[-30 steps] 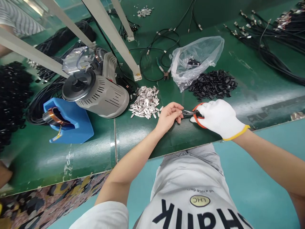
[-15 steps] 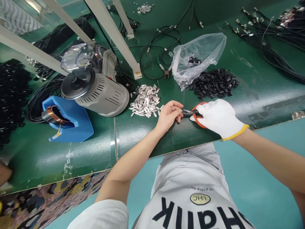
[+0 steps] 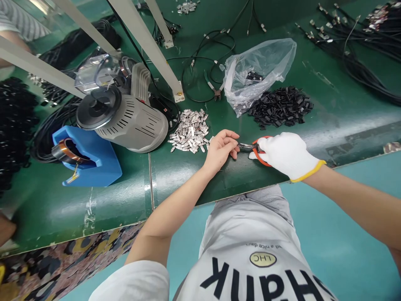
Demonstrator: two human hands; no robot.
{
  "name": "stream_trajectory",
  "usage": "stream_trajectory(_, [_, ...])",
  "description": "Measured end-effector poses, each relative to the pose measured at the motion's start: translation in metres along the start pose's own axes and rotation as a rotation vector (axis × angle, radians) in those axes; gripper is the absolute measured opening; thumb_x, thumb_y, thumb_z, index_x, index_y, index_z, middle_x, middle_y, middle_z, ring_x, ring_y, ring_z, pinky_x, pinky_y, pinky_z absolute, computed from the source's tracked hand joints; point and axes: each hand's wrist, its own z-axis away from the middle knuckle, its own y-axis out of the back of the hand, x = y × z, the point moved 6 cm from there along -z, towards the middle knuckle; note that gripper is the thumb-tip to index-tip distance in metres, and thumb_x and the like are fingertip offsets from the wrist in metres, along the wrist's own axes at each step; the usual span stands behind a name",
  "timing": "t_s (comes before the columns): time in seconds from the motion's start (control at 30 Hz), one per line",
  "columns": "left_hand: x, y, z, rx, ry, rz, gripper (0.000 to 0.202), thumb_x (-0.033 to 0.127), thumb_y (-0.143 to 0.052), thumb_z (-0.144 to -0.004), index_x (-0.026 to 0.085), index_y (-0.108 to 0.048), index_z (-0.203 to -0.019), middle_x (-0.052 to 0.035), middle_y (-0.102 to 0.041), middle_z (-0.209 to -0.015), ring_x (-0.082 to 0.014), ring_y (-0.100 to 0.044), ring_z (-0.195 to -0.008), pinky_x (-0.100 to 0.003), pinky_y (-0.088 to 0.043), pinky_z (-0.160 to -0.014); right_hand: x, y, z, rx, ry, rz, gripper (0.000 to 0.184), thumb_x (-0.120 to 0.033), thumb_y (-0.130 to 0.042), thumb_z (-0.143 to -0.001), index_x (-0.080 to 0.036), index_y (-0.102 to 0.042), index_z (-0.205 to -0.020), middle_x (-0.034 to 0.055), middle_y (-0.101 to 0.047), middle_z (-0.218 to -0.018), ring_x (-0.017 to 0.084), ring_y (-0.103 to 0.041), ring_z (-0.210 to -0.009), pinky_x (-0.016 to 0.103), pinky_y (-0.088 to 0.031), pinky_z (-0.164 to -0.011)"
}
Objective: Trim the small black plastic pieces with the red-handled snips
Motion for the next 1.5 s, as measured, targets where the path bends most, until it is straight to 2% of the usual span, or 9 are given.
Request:
stream_trajectory(0.3, [-0.002, 0.0, -0.001, -0.014, -0.013, 0.001, 0.027, 0.029, -0.073, -0.083, 0.016, -0.06, -0.104, 0.0014, -0.07, -0.07, -0.0112, -0.064, -0.049, -0.024, -0.052, -0.053, 0.001, 0.002, 0.0, -0.034, -0.007, -0.02, 0.067, -0.072, -0.033, -0.101, -0.016, -0.068, -0.099, 0.0159, -0.07, -0.078, 0.03, -0.068, -0.077, 0.034, -0.017, -0.064])
stream_trajectory(0.5, [-0.003, -0.002, -0.001, -0.025, -0.052, -0.046, 0.028, 0.03, -0.073, -0.084, 0.016, -0.06, -0.105, 0.0027, -0.069, -0.073, -0.0098, -0.066, -0.051, -0.022, -0.052, -0.055, -0.001, 0.007, 0.003, 0.065, 0.026, 0.001, 0.069, -0.073, -0.03, -0.1, -0.015, -0.068, -0.097, 0.0154, -0.07, -0.078, 0.029, -0.066, -0.074, 0.034, -0.017, -0.066])
stream_trajectory(0.6, [-0.004, -0.002, -0.001, -0.022, -0.072, -0.074, 0.027, 0.03, -0.072, -0.086, 0.017, -0.06, -0.106, 0.0027, -0.069, -0.075, -0.0095, -0.068, -0.054, -0.021, -0.052, -0.056, -0.003, 0.009, 0.002, 0.074, 0.03, 0.018, 0.068, -0.071, -0.028, -0.101, -0.015, -0.066, -0.095, 0.0146, -0.068, -0.074, 0.029, -0.066, -0.073, 0.034, -0.015, -0.066])
stream_trajectory(0.9, [-0.002, 0.001, -0.001, -0.033, -0.099, -0.088, 0.027, 0.031, -0.071, -0.087, 0.017, -0.061, -0.108, 0.002, -0.069, -0.077, -0.0096, -0.068, -0.056, -0.022, -0.052, -0.059, -0.003, 0.009, -0.001, -0.016, 0.02, -0.054, 0.072, -0.075, -0.029, -0.1, -0.015, -0.068, -0.097, 0.0156, -0.071, -0.079, 0.03, -0.069, -0.08, 0.033, -0.018, -0.065])
stream_trajectory(1.23, [-0.003, 0.001, -0.002, -0.027, -0.081, -0.055, 0.028, 0.032, -0.073, -0.086, 0.017, -0.061, -0.106, 0.0016, -0.07, -0.075, -0.0107, -0.069, -0.056, -0.023, -0.053, -0.059, -0.005, 0.013, -0.004, -0.189, -0.041, -0.127, 0.078, -0.077, -0.025, -0.1, -0.015, -0.073, -0.1, 0.0164, -0.073, -0.089, 0.03, -0.071, -0.083, 0.033, -0.03, -0.066])
stream_trajectory(1.5, [0.001, -0.001, 0.0, -0.018, -0.071, -0.071, 0.027, 0.029, -0.072, -0.085, 0.017, -0.059, -0.106, 0.0018, -0.07, -0.075, -0.0105, -0.068, -0.055, -0.023, -0.053, -0.058, -0.004, 0.01, -0.001, -0.065, -0.065, -0.123, 0.079, -0.078, -0.027, -0.099, -0.015, -0.073, -0.099, 0.0165, -0.073, -0.085, 0.03, -0.07, -0.081, 0.033, -0.029, -0.067])
